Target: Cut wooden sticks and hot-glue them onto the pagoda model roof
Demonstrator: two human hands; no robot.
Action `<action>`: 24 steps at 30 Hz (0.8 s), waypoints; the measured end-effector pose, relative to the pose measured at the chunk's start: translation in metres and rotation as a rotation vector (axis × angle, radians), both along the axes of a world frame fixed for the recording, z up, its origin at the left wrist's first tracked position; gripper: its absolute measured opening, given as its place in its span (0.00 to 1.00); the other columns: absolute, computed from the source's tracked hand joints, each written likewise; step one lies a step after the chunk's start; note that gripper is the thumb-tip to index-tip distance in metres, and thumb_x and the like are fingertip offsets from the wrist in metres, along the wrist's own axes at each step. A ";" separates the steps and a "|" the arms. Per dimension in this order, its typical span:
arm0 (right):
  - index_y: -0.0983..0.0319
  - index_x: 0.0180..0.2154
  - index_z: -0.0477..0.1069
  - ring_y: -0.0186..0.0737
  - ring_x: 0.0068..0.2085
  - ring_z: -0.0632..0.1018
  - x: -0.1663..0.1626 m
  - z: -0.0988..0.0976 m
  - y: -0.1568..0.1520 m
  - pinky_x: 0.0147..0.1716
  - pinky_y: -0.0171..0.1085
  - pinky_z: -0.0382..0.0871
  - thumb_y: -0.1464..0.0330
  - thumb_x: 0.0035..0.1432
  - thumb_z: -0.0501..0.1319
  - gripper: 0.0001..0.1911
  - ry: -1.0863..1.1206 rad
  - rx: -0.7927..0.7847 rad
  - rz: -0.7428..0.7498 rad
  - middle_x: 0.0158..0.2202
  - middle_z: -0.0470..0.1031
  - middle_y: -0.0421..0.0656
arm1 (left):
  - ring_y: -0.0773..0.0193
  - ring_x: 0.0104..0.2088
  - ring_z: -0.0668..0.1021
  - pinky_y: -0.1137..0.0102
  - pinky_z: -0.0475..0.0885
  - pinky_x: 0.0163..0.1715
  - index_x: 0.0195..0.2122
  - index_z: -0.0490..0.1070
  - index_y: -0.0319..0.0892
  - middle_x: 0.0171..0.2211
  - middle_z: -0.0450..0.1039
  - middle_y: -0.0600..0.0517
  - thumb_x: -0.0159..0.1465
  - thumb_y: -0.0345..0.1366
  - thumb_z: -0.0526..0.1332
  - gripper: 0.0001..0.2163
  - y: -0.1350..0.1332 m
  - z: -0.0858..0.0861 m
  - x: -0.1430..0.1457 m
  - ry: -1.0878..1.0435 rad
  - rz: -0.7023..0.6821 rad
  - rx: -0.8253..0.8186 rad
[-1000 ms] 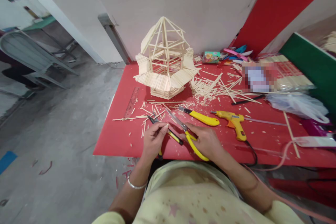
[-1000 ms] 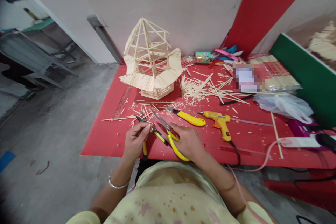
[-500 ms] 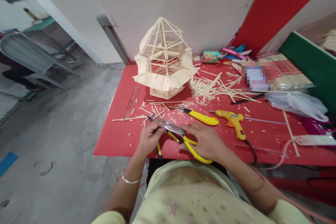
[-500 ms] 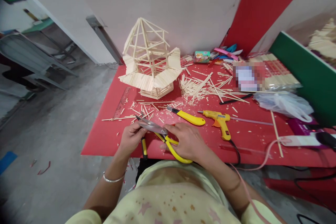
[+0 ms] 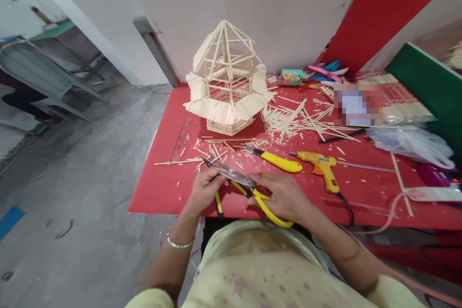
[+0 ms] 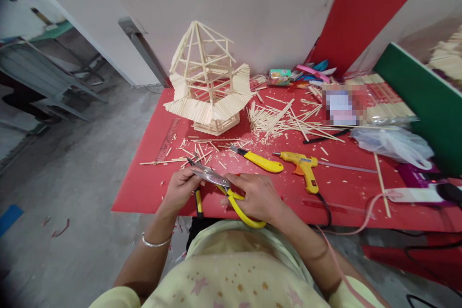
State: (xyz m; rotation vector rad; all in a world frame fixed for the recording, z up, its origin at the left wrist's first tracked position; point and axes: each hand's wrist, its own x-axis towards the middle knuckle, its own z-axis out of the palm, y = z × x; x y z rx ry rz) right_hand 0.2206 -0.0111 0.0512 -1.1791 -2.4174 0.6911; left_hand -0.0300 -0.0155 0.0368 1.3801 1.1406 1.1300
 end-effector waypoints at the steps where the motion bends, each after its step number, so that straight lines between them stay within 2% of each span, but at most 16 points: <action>1: 0.55 0.56 0.70 0.44 0.42 0.79 0.000 -0.001 0.000 0.39 0.38 0.67 0.43 0.56 0.60 0.33 0.008 0.005 0.004 0.44 0.80 0.44 | 0.66 0.26 0.73 0.72 0.67 0.28 0.32 0.79 0.40 0.24 0.73 0.50 0.64 0.42 0.64 0.11 -0.001 0.000 0.000 -0.002 -0.002 -0.008; 5: 0.56 0.55 0.71 0.42 0.38 0.81 0.000 -0.009 -0.002 0.34 0.36 0.65 0.46 0.57 0.61 0.30 0.019 0.038 -0.005 0.39 0.81 0.44 | 0.67 0.24 0.71 0.72 0.66 0.26 0.32 0.79 0.40 0.23 0.73 0.51 0.63 0.44 0.64 0.12 -0.003 -0.002 0.001 -0.050 0.018 -0.072; 8: 0.57 0.53 0.73 0.38 0.32 0.80 -0.001 -0.013 -0.004 0.31 0.34 0.64 0.51 0.61 0.60 0.24 0.076 0.037 -0.068 0.34 0.82 0.42 | 0.69 0.23 0.70 0.74 0.64 0.25 0.35 0.79 0.41 0.23 0.72 0.52 0.63 0.43 0.64 0.11 -0.005 -0.005 0.006 -0.117 0.063 -0.129; 10: 0.59 0.53 0.72 0.38 0.30 0.79 -0.004 -0.014 -0.004 0.30 0.34 0.64 0.51 0.62 0.60 0.24 0.107 0.042 -0.117 0.34 0.81 0.43 | 0.71 0.22 0.69 0.75 0.63 0.24 0.36 0.79 0.41 0.24 0.73 0.52 0.63 0.42 0.65 0.10 -0.005 -0.005 0.010 -0.188 0.101 -0.164; 12: 0.61 0.54 0.71 0.41 0.33 0.79 -0.006 -0.013 -0.004 0.32 0.35 0.66 0.50 0.60 0.60 0.28 0.091 0.081 -0.150 0.36 0.81 0.46 | 0.73 0.22 0.68 0.76 0.62 0.22 0.36 0.78 0.41 0.25 0.73 0.52 0.61 0.42 0.67 0.10 -0.004 -0.005 0.015 -0.284 0.134 -0.198; 16: 0.62 0.56 0.70 0.47 0.40 0.77 -0.010 -0.011 -0.004 0.39 0.40 0.66 0.50 0.58 0.61 0.30 -0.041 0.269 -0.176 0.39 0.77 0.49 | 0.76 0.18 0.65 0.79 0.57 0.17 0.36 0.77 0.40 0.24 0.73 0.53 0.57 0.41 0.70 0.11 -0.004 -0.003 0.024 -0.479 0.168 -0.271; 19: 0.60 0.57 0.70 0.46 0.38 0.74 -0.012 -0.014 -0.003 0.38 0.41 0.64 0.53 0.59 0.60 0.29 -0.126 0.358 -0.203 0.36 0.74 0.47 | 0.76 0.16 0.64 0.79 0.54 0.15 0.37 0.76 0.41 0.23 0.73 0.53 0.55 0.40 0.72 0.12 -0.005 -0.002 0.029 -0.550 0.169 -0.319; 24: 0.59 0.55 0.72 0.45 0.36 0.73 -0.015 -0.018 -0.003 0.37 0.41 0.60 0.53 0.59 0.60 0.27 -0.170 0.408 -0.231 0.33 0.73 0.45 | 0.76 0.16 0.66 0.80 0.54 0.14 0.36 0.74 0.41 0.23 0.73 0.53 0.54 0.39 0.72 0.13 -0.006 -0.001 0.035 -0.603 0.209 -0.323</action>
